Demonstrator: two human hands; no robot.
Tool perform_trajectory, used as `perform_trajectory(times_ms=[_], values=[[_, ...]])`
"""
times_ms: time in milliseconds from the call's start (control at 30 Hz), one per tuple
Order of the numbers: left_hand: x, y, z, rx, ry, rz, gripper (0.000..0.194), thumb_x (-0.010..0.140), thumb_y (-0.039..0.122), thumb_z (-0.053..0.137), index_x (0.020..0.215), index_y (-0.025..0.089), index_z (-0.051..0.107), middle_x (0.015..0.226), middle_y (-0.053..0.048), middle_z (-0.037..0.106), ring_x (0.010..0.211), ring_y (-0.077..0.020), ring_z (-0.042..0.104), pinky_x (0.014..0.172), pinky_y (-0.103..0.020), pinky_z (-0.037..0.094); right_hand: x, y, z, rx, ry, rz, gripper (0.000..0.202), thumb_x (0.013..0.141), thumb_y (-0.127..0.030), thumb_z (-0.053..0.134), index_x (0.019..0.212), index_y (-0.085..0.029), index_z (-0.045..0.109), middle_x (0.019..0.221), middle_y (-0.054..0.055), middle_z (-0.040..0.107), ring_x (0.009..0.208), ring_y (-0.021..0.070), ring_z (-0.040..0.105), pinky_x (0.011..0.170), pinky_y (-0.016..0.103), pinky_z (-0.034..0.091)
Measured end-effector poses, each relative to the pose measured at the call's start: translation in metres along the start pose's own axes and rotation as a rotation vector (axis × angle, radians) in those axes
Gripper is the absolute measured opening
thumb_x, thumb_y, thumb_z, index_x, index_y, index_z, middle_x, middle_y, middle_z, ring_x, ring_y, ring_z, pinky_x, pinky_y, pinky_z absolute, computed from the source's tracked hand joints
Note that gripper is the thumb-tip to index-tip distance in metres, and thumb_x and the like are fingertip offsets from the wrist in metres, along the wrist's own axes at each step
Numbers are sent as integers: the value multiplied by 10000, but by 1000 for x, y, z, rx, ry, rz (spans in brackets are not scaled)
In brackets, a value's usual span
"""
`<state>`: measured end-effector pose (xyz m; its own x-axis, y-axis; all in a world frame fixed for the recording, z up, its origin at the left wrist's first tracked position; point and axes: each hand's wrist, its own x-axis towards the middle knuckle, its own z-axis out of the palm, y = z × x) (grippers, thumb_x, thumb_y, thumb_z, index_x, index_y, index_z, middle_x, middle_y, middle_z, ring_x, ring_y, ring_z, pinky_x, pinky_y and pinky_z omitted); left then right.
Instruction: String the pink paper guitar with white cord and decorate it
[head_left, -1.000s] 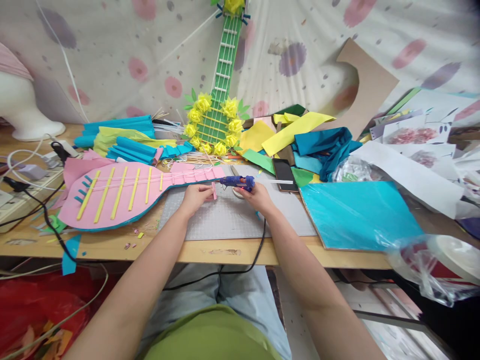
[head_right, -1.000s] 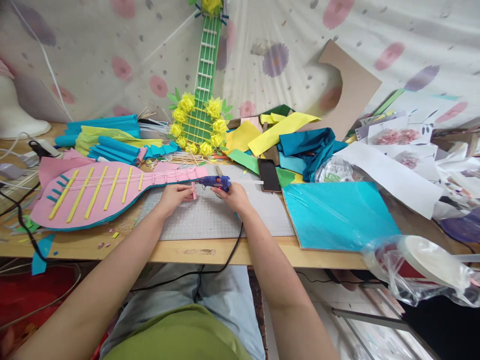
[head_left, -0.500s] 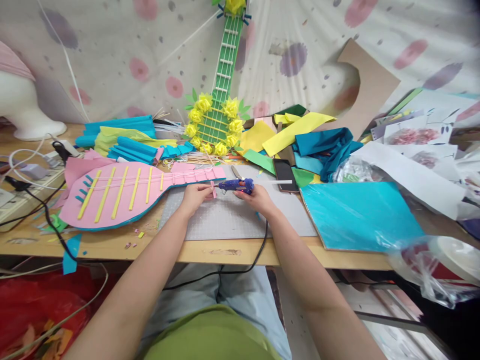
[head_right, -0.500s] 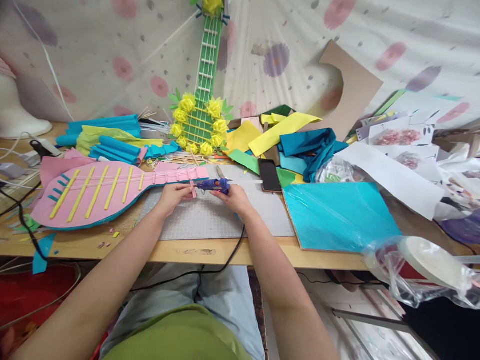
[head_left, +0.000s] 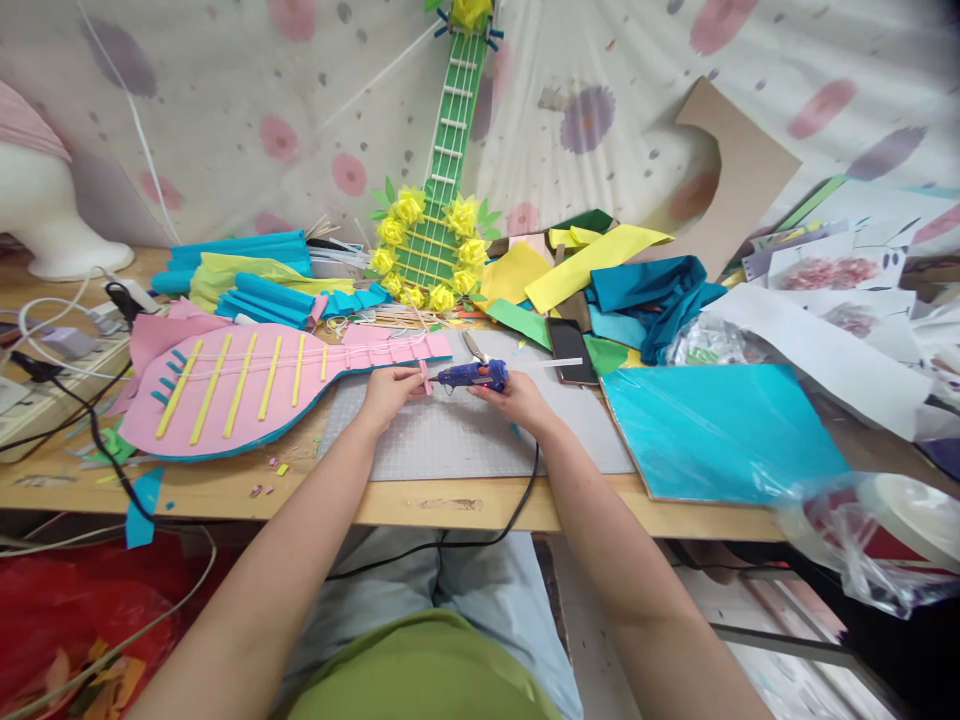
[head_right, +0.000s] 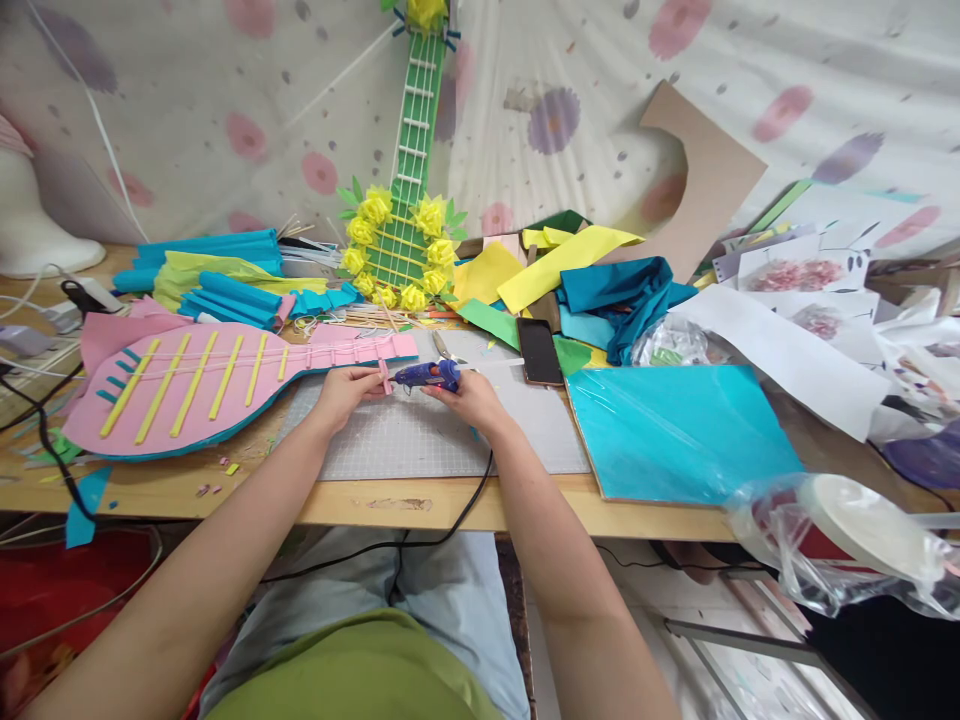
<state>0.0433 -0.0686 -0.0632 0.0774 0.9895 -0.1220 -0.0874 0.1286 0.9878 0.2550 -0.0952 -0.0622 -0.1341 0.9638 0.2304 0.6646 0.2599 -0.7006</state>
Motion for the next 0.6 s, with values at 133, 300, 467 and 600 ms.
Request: perform_trajectory(times_ms=[133,300,467,600], values=[[1,0,0,-26,18,-9,354,460,370,784,683,112,692,601,-64,674,592,-186,638,702,-349,514,-1,0,-1,11,-31,-4,340,726,-465,603,912,-194,689,774,28,683,710,178,606,640,256,451],[2,-1,-1,-56,43,-2,352,449,362,785,678,112,693,603,-58,673,580,-178,634,703,-346,518,-5,-4,-6,68,-68,14,362,704,-464,621,938,-194,682,794,26,680,726,177,602,659,266,450],[1,0,-3,-61,53,7,380,448,373,789,701,107,692,617,-57,668,614,-186,638,717,-354,513,-5,2,-16,200,90,130,455,667,-532,617,914,-153,663,679,19,639,636,154,574,605,258,445],[1,2,-4,-95,66,4,386,440,372,793,694,101,686,623,-55,663,609,-173,630,713,-344,515,1,18,-24,250,325,266,497,645,-611,588,763,-132,645,572,41,595,589,168,562,569,272,435]])
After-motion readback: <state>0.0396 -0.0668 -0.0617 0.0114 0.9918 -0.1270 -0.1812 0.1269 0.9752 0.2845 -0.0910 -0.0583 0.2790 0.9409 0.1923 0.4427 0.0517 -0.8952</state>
